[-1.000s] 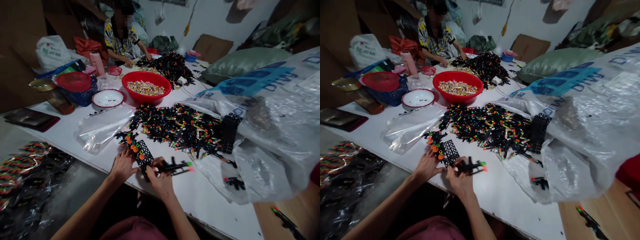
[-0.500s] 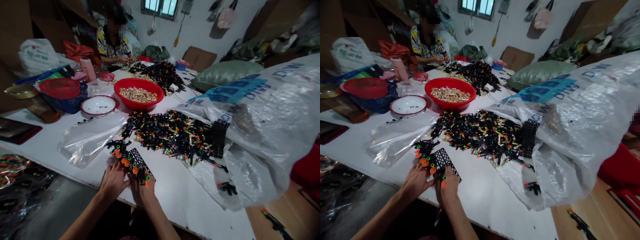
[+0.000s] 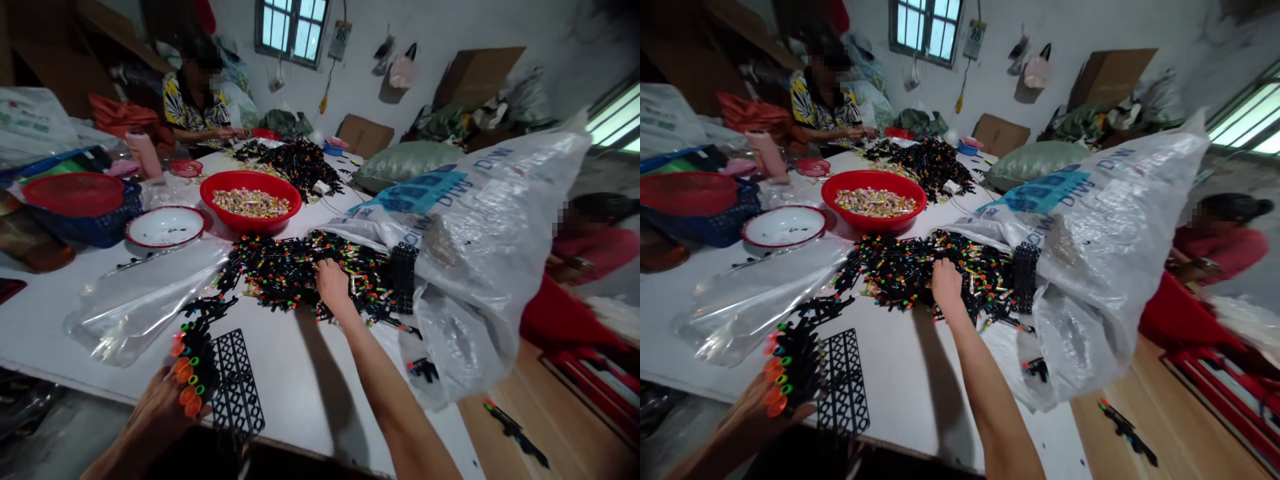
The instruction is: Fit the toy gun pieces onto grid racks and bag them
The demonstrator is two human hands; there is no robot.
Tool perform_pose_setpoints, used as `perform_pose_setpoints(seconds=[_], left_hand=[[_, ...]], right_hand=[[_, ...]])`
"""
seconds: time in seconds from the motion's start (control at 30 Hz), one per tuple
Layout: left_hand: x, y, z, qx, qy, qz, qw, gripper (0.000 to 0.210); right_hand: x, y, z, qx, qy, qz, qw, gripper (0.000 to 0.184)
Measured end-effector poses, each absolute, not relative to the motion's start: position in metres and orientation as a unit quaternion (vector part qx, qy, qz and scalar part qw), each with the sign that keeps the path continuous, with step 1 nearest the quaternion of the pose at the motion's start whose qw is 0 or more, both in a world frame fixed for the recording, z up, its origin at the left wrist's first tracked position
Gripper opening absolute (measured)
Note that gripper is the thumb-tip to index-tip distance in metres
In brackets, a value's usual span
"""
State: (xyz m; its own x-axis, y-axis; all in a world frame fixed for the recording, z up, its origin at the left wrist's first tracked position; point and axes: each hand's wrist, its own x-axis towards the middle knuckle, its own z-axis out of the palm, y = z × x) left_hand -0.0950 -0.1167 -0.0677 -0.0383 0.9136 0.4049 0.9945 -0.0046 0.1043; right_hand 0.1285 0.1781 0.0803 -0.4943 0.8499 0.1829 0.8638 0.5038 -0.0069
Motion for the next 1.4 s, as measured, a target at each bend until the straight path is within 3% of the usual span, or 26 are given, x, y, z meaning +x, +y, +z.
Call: perform_pose_setpoints(seconds=[0.1, 0.23, 0.47, 0.63, 0.73, 0.83, 0.93, 1.17, 1.4], left_hand=[[-0.092, -0.115, -0.06, -0.675, -0.711, -0.162, 0.111, 0.021], [-0.085, -0.098, -0.032, -0.662, -0.739, -0.103, 0.071, 0.022], [-0.078, -0.064, 0.006, -0.657, -0.751, -0.054, -0.028, 0.027], [-0.07, -0.062, 0.019, -0.652, -0.757, -0.038, -0.025, 0.025], [-0.065, -0.062, 0.024, -0.643, -0.764, -0.042, -0.033, 0.022], [-0.062, -0.059, 0.024, -0.63, -0.775, -0.035, -0.04, 0.022], [-0.06, -0.057, 0.022, -0.622, -0.782, -0.018, -0.04, 0.021], [-0.058, -0.06, 0.011, -0.605, -0.796, -0.022, -0.031, 0.027], [-0.065, -0.061, -0.001, -0.623, -0.78, -0.052, -0.014, 0.027]], right_hand=[[0.121, 0.2, 0.087, -0.502, -0.86, -0.086, 0.038, 0.025], [0.153, 0.154, 0.076, -0.516, -0.849, -0.083, 0.07, 0.02], [0.204, 0.059, 0.026, -0.585, -0.808, 0.064, 0.036, 0.011], [0.194, 0.068, 0.024, -0.577, -0.808, 0.117, 0.022, 0.011], [0.19, 0.062, 0.036, -0.55, -0.769, 0.298, 0.131, 0.008], [0.172, 0.036, 0.037, -0.474, -0.679, 0.483, 0.285, 0.023], [0.137, 0.007, 0.019, -0.438, -0.644, 0.545, 0.311, 0.026], [0.098, -0.007, -0.011, -0.424, -0.719, 0.481, 0.269, 0.013], [0.077, -0.012, -0.003, -0.404, -0.885, 0.222, 0.07, 0.017]])
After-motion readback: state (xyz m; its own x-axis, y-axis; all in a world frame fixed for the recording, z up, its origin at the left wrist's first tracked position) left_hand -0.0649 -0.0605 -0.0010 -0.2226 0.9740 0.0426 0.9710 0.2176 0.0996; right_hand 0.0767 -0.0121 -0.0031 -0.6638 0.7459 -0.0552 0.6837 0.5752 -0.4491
